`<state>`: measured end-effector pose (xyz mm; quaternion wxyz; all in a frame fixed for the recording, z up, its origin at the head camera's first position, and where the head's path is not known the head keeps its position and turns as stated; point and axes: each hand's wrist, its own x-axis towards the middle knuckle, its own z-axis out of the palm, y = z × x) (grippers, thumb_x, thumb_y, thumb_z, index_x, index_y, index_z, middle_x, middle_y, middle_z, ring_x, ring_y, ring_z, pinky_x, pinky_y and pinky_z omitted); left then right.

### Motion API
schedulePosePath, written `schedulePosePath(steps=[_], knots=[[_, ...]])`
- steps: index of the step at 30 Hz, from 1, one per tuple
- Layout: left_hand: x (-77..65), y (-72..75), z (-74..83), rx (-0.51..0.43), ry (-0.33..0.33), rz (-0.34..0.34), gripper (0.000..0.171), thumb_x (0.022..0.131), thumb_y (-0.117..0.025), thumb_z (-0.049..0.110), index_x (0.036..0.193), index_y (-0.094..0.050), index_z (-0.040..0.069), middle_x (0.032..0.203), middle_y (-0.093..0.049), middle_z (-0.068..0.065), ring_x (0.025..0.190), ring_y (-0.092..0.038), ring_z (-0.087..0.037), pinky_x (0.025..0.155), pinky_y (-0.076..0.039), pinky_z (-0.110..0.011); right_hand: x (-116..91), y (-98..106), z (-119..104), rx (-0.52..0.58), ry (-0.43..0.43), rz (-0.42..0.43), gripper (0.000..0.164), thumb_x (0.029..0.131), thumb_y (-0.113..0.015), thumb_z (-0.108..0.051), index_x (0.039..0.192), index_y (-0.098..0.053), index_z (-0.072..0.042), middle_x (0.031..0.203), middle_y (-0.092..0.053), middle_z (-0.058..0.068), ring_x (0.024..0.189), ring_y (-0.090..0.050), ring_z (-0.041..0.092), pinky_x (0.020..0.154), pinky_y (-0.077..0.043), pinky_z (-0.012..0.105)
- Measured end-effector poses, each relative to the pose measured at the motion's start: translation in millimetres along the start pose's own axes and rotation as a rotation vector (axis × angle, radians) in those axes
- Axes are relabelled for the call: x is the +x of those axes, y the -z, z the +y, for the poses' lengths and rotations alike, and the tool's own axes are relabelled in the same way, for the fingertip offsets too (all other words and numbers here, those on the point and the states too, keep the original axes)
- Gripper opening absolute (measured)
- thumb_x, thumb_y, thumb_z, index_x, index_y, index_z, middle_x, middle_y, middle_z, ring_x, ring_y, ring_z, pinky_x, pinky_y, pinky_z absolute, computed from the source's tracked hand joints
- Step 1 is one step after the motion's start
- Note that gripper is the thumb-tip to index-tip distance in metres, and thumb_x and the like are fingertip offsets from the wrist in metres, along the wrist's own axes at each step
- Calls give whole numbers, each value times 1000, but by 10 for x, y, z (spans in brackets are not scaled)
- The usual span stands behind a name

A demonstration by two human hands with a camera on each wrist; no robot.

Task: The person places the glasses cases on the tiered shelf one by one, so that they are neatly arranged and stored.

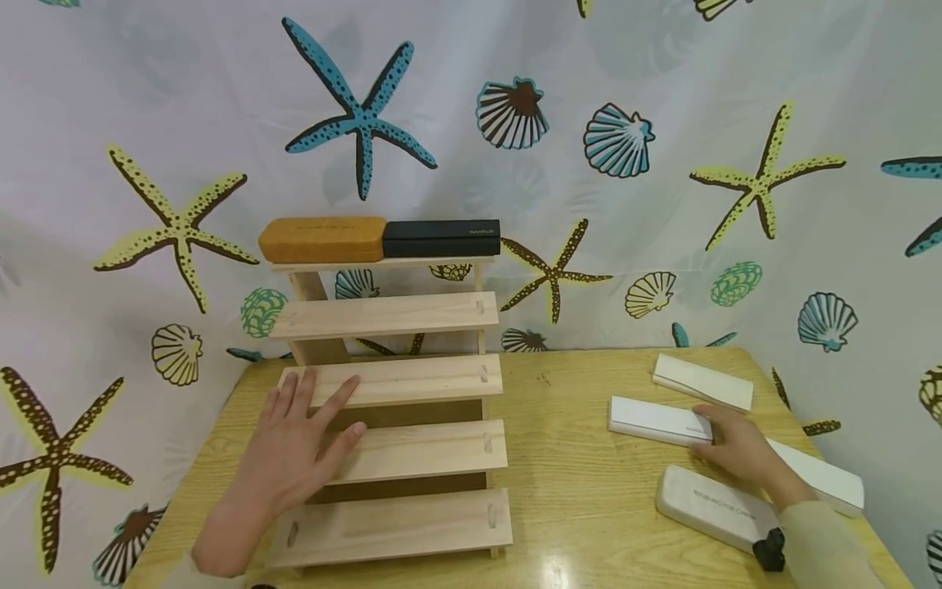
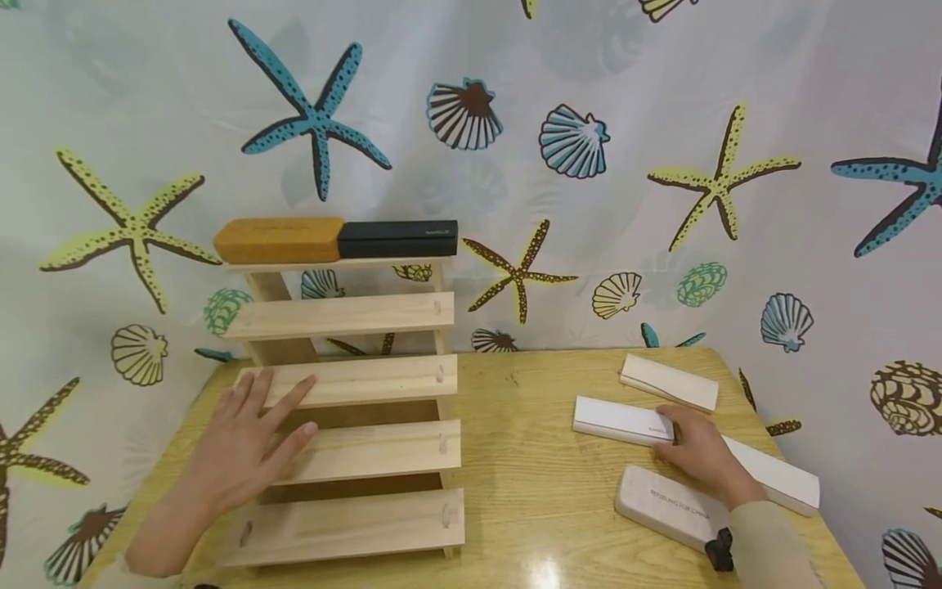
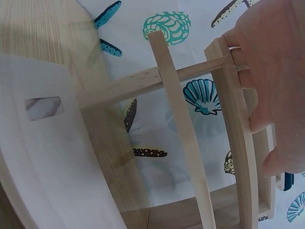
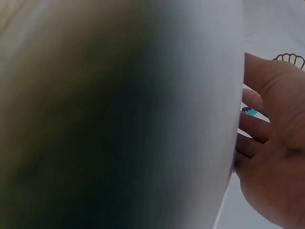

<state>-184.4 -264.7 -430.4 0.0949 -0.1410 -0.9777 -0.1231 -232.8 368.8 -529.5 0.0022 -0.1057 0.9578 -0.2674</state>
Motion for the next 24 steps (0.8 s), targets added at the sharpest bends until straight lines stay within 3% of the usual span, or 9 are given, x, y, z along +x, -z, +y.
schedulePosePath(steps=[7,11,16,21,24], knots=[[-152,-39,19,-5,-30,26,68,107,-53,55,166,-38,24,169,-20,-36,155,-16,-62,121,-17,-77,-9,-66,-4,-40,15,-13,72,93,-82,-16,146,-48,17,144,-54,41,132,-52,60,107,-46,69],[-310,-107,55,-27,-33,40,71,106,-55,54,166,-36,23,171,-16,-34,157,-13,-60,126,-13,-72,-32,-90,-15,-41,10,-5,72,92,-82,-15,146,-48,18,142,-55,41,130,-54,59,106,-46,69],[-482,-202,109,-41,-38,66,71,105,-60,52,166,-38,24,173,-11,-33,156,-15,-61,125,-17,-73,-36,-96,-28,-49,7,0,71,92,-81,-16,146,-49,17,142,-55,41,131,-54,59,107,-45,69],[-570,-276,139,-71,-5,45,71,106,-58,52,167,-34,27,175,-3,-28,157,-16,-60,125,-17,-73,-30,-78,-41,-74,-9,1,74,92,-83,-21,146,-49,16,143,-53,42,130,-52,61,105,-45,70],[-577,-302,144,-58,-2,37,70,106,-57,53,167,-34,27,172,-16,-33,155,-21,-60,125,-18,-71,-22,-52,-58,-69,-30,-18,77,92,-84,-27,147,-50,14,143,-53,41,129,-53,61,105,-46,70]])
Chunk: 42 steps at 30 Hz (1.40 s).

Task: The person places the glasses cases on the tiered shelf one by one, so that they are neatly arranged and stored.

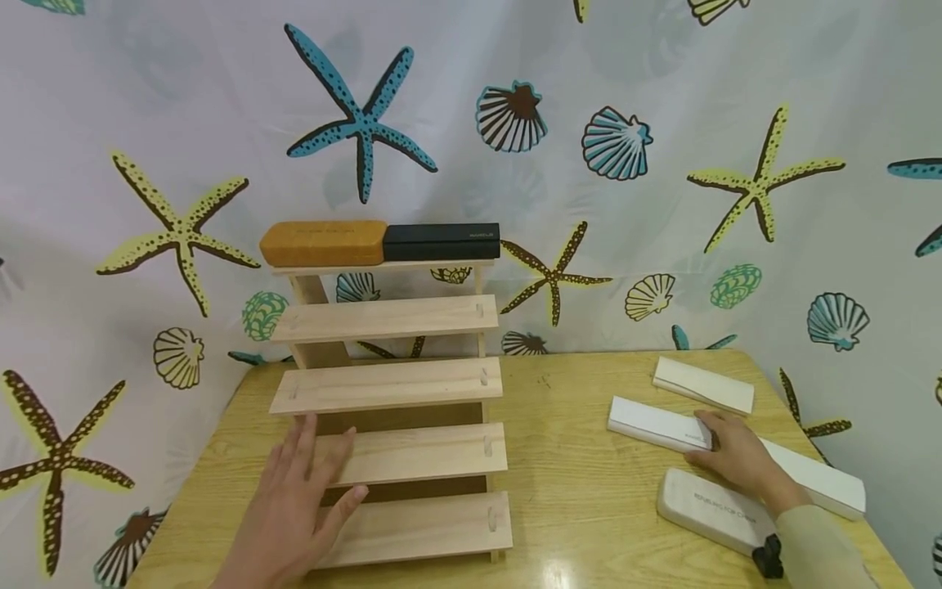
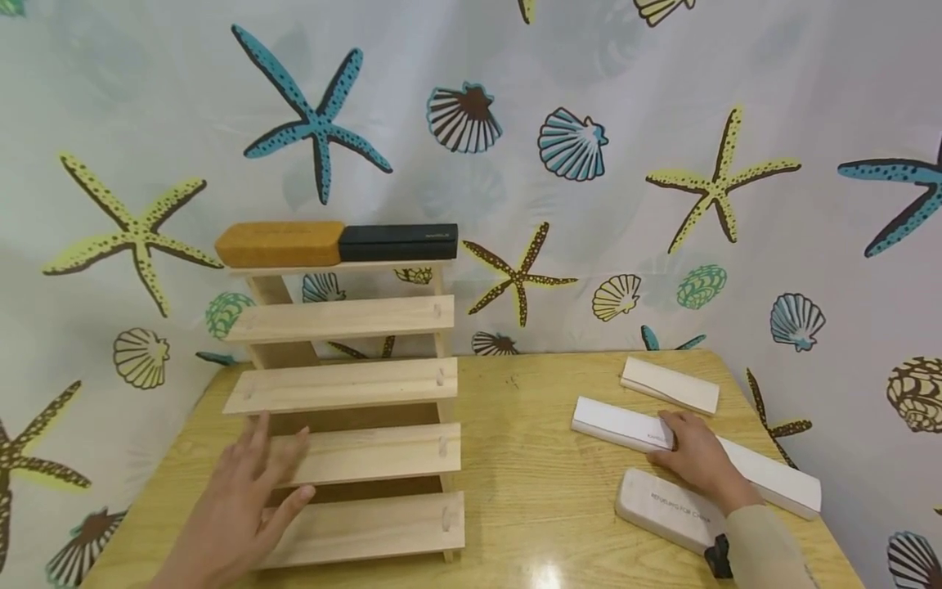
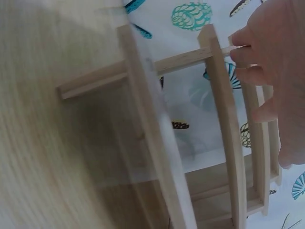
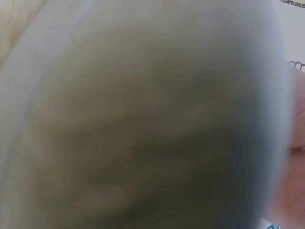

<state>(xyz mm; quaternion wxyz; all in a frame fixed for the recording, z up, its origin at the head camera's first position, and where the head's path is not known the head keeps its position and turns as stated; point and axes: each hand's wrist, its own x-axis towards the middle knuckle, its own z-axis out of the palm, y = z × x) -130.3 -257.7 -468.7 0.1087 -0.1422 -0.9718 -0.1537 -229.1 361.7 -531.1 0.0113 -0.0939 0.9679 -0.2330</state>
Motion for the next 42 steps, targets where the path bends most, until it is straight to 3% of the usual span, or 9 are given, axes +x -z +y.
schedulePosePath(steps=[4,10,19,25,29,35,38,42], knots=[[-26,-59,-11,15,3,-17,70,105,-57,54,166,-37,26,164,-31,-38,152,-26,-63,122,-22,-71,11,61,-31,28,-2,-21,74,91,-84,-32,144,-55,11,138,-55,37,123,-58,56,101,-48,69],[-14,-123,-69,39,-18,25,69,104,-60,54,163,-42,23,162,-33,-39,150,-27,-63,123,-21,-70,31,176,-97,91,7,8,72,91,-85,-35,142,-58,8,142,-58,37,131,-54,58,104,-46,71],[17,-122,-39,28,-33,50,65,103,-62,53,161,-46,30,163,-36,-37,150,-29,-64,121,-24,-72,24,339,-270,198,-14,12,80,95,-80,-38,152,-49,8,154,-49,36,138,-50,58,107,-48,68],[31,-127,2,32,-31,31,64,104,-60,53,162,-45,31,164,-34,-36,152,-24,-64,121,-22,-74,95,562,-579,248,87,84,69,96,-80,-29,150,-54,5,152,-53,32,136,-55,53,107,-49,65],[38,-144,2,35,-30,21,63,105,-58,52,162,-45,31,165,-33,-36,153,-23,-64,121,-20,-75,164,713,-864,268,129,89,66,96,-80,-32,150,-57,-5,149,-59,24,135,-57,48,106,-51,64],[14,-179,-15,24,-30,16,60,106,-57,49,163,-43,32,167,-31,-34,153,-21,-64,120,-20,-76,322,865,-1247,242,225,96,58,94,-83,-32,145,-63,-15,134,-69,12,124,-66,36,96,-57,52],[-4,-192,-19,18,-30,17,59,107,-56,48,163,-43,33,167,-30,-33,153,-21,-64,120,-20,-76,398,917,-1404,251,257,92,64,94,-83,-30,149,-59,-11,144,-64,14,128,-65,35,98,-57,49],[-5,-193,-20,25,-40,25,59,107,-57,47,162,-43,32,166,-33,-34,152,-23,-65,120,-20,-76,479,972,-1592,304,272,68,69,94,-83,-30,154,-55,-9,155,-56,15,138,-59,37,98,-58,35]])
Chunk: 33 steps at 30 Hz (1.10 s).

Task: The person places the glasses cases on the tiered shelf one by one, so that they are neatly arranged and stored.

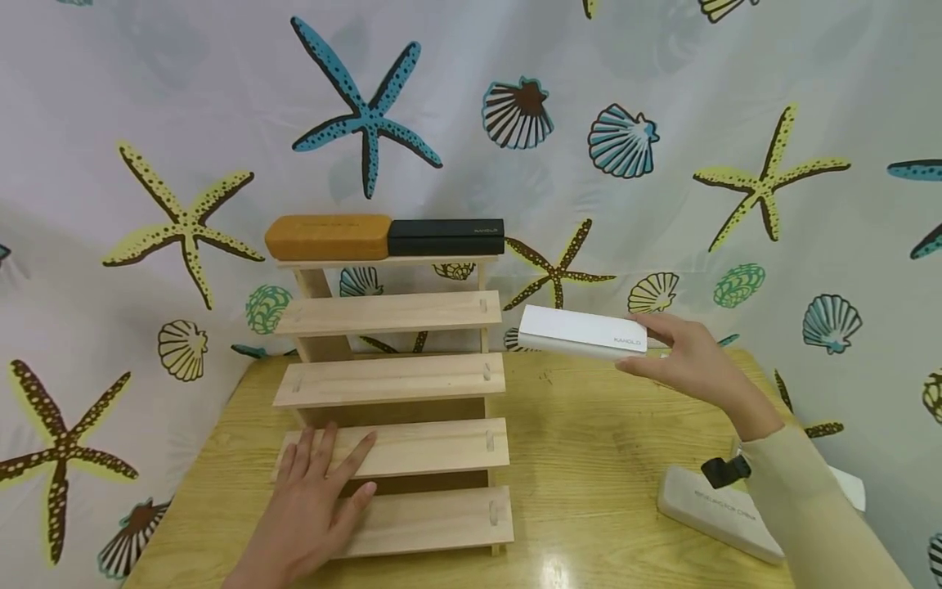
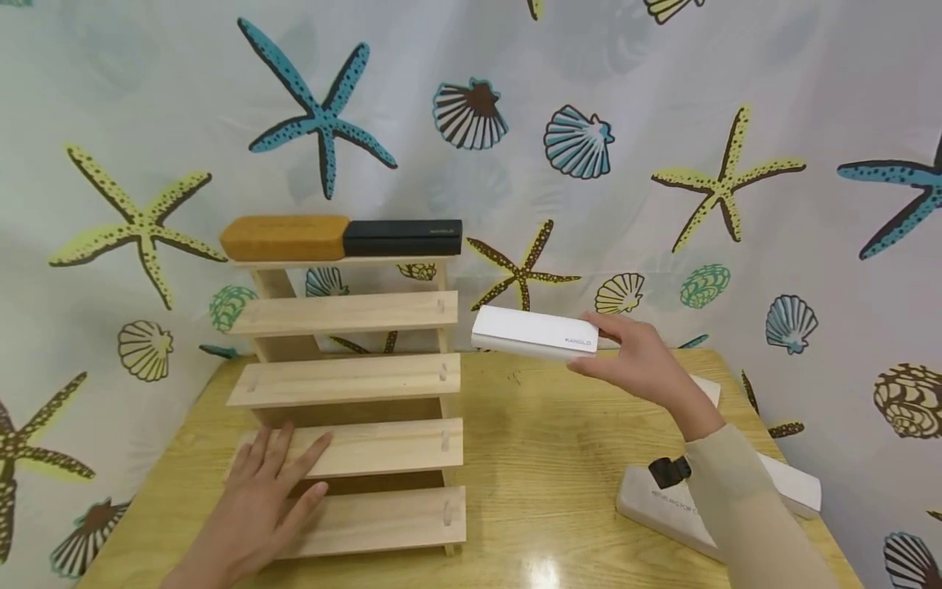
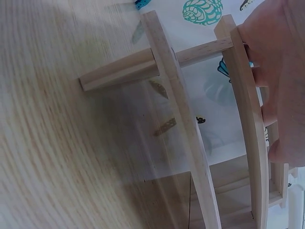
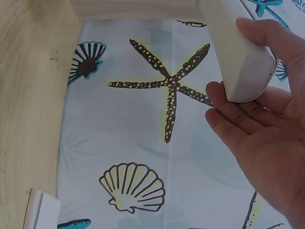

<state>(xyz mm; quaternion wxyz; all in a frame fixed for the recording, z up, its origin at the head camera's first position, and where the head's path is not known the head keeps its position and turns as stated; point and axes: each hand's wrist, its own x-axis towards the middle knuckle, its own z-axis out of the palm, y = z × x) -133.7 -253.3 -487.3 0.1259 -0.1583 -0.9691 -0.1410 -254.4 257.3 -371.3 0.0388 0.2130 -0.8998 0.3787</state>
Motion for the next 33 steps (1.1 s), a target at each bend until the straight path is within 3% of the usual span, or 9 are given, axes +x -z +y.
schedulePosePath(steps=[2,5,12,16,24,33], knots=[[-4,-3,0,4,-4,7,58,107,-57,45,162,-44,32,165,-34,-34,152,-24,-65,119,-21,-76,69,-19,-77,30,9,-10,68,94,-83,-30,153,-56,-11,153,-58,13,139,-59,35,95,-55,26],[-8,-4,0,4,-4,14,58,107,-57,45,162,-44,32,165,-34,-34,151,-24,-65,119,-22,-76,166,-52,-184,64,46,-18,64,93,-84,-27,150,-59,-12,149,-62,10,138,-60,33,96,-54,25],[-10,4,12,-5,9,0,57,108,-55,45,163,-43,33,166,-32,-34,153,-22,-65,120,-21,-76,392,-158,-385,101,91,-39,66,93,-83,-23,152,-57,-12,154,-57,11,143,-54,35,109,-52,54],[-14,7,17,-17,22,-8,57,108,-55,45,163,-43,32,166,-31,-34,153,-21,-65,121,-20,-75,535,-257,-507,106,92,-51,72,91,-85,-24,155,-54,-9,156,-56,13,145,-53,35,114,-48,58],[-15,3,25,-22,20,1,57,108,-55,45,162,-44,32,166,-33,-34,153,-22,-65,120,-20,-75,824,-507,-715,162,156,-90,63,90,-86,-26,148,-62,-15,141,-67,6,131,-63,27,110,-52,53],[-14,9,26,-26,12,22,56,108,-56,43,162,-45,32,165,-34,-35,152,-22,-65,121,-19,-75,1136,-746,-1003,125,169,-112,68,91,-85,-31,151,-59,-13,150,-61,8,132,-61,26,107,-54,49]])
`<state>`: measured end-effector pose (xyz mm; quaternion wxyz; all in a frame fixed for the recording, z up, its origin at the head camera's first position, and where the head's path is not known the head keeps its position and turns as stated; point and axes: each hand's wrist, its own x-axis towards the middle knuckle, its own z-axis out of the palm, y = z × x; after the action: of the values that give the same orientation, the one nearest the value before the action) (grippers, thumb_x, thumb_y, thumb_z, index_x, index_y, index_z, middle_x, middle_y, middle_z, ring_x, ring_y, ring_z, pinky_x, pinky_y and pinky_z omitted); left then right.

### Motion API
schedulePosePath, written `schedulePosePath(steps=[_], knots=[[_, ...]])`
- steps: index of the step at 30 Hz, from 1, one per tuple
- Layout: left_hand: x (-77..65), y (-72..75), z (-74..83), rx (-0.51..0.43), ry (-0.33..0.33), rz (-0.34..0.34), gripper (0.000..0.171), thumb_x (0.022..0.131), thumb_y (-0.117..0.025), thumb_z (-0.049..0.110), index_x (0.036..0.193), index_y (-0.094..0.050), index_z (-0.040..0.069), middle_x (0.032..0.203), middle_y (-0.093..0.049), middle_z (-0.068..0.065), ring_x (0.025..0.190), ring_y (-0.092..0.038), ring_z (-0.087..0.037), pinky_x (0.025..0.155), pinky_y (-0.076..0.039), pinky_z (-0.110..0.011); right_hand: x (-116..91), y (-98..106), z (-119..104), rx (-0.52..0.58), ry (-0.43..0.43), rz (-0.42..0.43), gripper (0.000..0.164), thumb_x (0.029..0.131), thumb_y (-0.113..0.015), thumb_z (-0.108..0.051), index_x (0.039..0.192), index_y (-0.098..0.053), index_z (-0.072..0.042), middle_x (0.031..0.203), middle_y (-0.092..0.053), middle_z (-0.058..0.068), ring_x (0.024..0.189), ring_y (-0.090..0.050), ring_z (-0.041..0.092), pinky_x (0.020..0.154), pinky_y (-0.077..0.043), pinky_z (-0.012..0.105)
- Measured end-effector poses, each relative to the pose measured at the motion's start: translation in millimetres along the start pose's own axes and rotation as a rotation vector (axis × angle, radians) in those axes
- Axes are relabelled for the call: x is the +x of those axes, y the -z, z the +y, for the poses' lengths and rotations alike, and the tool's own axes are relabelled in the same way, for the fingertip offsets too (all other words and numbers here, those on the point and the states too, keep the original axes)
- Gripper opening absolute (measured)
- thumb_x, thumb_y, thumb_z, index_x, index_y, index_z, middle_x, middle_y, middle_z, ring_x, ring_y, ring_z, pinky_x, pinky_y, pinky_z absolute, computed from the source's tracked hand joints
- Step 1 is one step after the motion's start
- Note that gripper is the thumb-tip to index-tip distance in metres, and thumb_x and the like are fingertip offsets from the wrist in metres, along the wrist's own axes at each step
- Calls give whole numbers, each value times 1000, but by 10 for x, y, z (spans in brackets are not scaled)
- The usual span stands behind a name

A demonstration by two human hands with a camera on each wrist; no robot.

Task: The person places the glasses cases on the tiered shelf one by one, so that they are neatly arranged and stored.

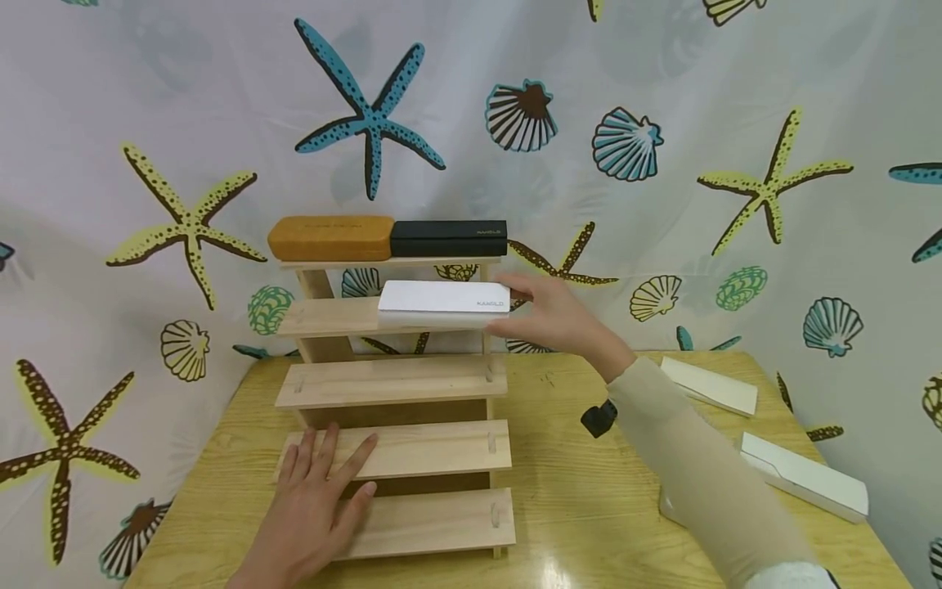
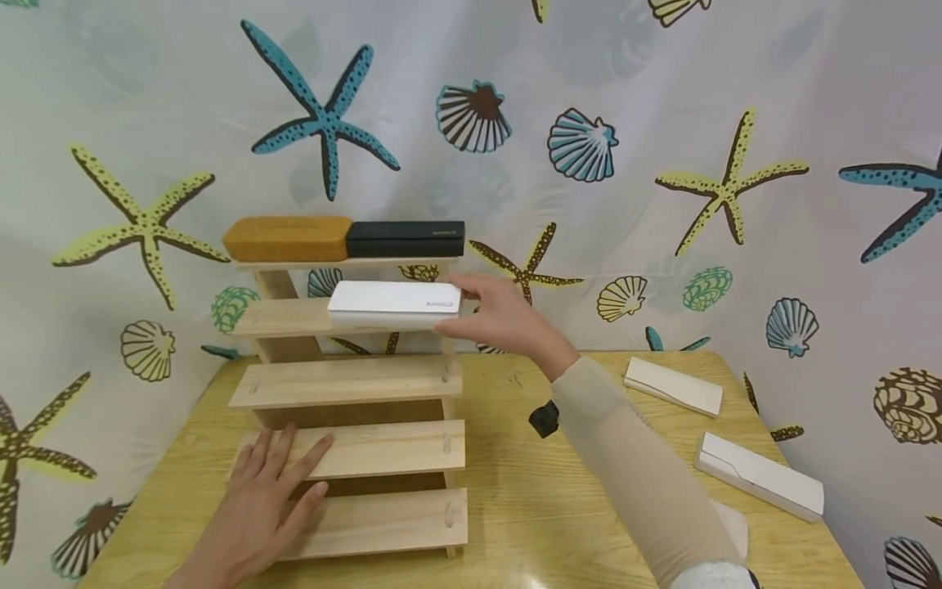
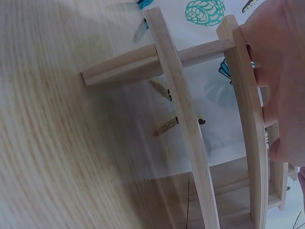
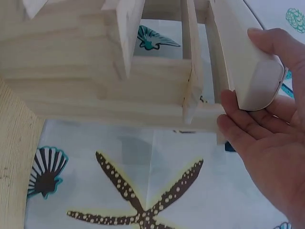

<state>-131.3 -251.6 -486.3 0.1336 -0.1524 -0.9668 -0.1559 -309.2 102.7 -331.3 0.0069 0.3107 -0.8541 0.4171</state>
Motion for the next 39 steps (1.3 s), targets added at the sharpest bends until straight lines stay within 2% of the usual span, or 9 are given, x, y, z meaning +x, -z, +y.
schedulePosePath(steps=[3,7,12,17,22,26,30,34,39], knots=[[1,-9,4,-1,1,-3,57,108,-56,44,162,-44,32,165,-33,-35,152,-22,-65,122,-19,-75,96,-76,-56,-5,6,-23,70,92,-84,-29,153,-56,-11,157,-54,11,138,-58,28,108,-54,48],[3,-18,1,5,5,-9,57,108,-55,45,163,-43,33,166,-32,-34,152,-22,-65,121,-20,-75,217,-191,-120,25,11,-60,71,93,-83,-25,155,-53,-7,154,-55,14,141,-57,32,110,-54,46],[9,-8,-6,6,4,-12,58,108,-55,46,163,-43,33,166,-31,-34,152,-23,-65,120,-21,-76,350,-334,-183,107,14,-80,70,93,-83,-22,155,-53,-6,146,-60,13,132,-64,31,102,-59,40],[14,1,-9,6,-8,-5,57,108,-56,45,162,-44,32,165,-34,-34,151,-26,-65,119,-23,-77,452,-442,-247,149,36,-79,63,93,-82,-20,150,-58,-5,139,-64,13,126,-68,30,99,-60,38],[11,6,-13,7,-13,6,57,107,-57,44,162,-45,31,164,-35,-34,151,-27,-64,118,-24,-77,571,-548,-296,96,39,-85,60,93,-82,-25,147,-61,-9,135,-67,10,123,-69,26,93,-61,33],[11,7,-22,3,-10,6,57,107,-56,44,162,-45,32,165,-35,-34,151,-27,-64,118,-23,-77,669,-652,-330,41,63,-89,47,93,-81,-26,135,-67,-11,120,-70,7,104,-68,19,82,-57,26],[12,-2,-32,3,-5,-5,56,108,-56,45,161,-45,32,164,-35,-34,152,-26,-64,118,-23,-77,742,-741,-367,-3,73,-99,44,94,-80,-25,133,-67,-10,108,-70,6,88,-63,16,73,-51,23],[12,-6,-38,9,-6,-5,56,108,-55,45,161,-46,32,164,-35,-34,152,-26,-64,117,-23,-77,799,-808,-405,-24,55,-114,45,94,-80,-26,135,-67,-11,107,-70,5,87,-61,15,71,-50,22],[1,-9,-36,3,-13,7,56,107,-56,44,161,-46,31,164,-35,-34,152,-26,-64,118,-23,-77,847,-870,-440,-51,41,-111,57,94,-81,-29,144,-62,-9,103,-71,6,85,-61,15,70,-49,22]])
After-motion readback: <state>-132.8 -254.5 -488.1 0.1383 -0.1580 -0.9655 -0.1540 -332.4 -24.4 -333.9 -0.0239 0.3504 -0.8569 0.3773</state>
